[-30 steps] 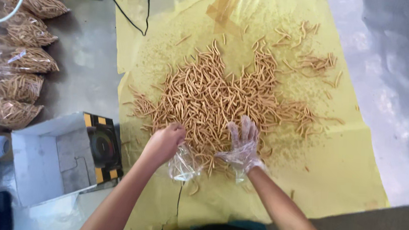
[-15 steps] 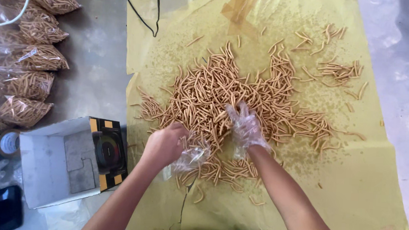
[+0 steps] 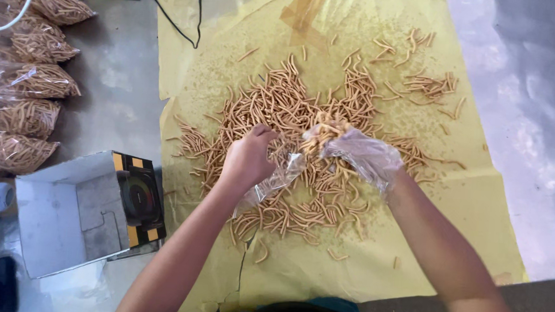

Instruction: The person scoops thin, stick-like snack items from a large pile on a yellow sheet into small clear plastic bags. They place each filled bag onto a digital scale inside a cardboard box to weigh it, then set the sealed bag aside. The process repeats continuously.

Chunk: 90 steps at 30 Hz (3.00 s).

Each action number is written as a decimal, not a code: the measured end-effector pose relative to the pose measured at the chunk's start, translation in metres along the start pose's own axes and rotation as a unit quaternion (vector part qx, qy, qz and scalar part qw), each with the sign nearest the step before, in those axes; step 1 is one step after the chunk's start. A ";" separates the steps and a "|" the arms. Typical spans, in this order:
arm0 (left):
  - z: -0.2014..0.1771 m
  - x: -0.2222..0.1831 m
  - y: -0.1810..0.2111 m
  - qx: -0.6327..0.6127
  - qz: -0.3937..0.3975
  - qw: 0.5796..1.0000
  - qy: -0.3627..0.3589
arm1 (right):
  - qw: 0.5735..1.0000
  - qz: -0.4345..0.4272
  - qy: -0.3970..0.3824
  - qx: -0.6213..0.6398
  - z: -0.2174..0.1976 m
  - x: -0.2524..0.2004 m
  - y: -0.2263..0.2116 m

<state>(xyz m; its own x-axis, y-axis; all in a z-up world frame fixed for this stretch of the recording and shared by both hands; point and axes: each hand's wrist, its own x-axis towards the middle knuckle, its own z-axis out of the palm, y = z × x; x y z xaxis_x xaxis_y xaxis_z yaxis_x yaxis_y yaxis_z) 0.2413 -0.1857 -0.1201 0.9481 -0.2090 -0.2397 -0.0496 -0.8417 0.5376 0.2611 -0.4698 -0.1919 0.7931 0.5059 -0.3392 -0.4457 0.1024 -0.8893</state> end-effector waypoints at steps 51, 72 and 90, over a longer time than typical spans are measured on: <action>-0.004 -0.030 0.003 -0.083 0.054 0.990 0.103 | 0.784 0.275 0.199 -0.520 0.016 0.125 -0.028; 0.007 0.004 0.019 0.017 -0.054 0.998 0.029 | 0.971 -0.150 0.173 0.070 0.026 0.041 0.029; 0.022 0.002 -0.011 -0.029 -0.032 0.996 0.077 | 0.914 -0.176 0.088 -0.354 0.111 0.008 -0.025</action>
<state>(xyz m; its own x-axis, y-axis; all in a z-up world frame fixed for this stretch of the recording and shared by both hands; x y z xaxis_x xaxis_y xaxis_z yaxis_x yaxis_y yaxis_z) 0.2370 -0.1877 -0.1440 0.9859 -0.0723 -0.1511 0.0276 -0.8194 0.5725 0.2320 -0.3736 -0.1386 0.9180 0.3962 0.0179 0.1812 -0.3787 -0.9076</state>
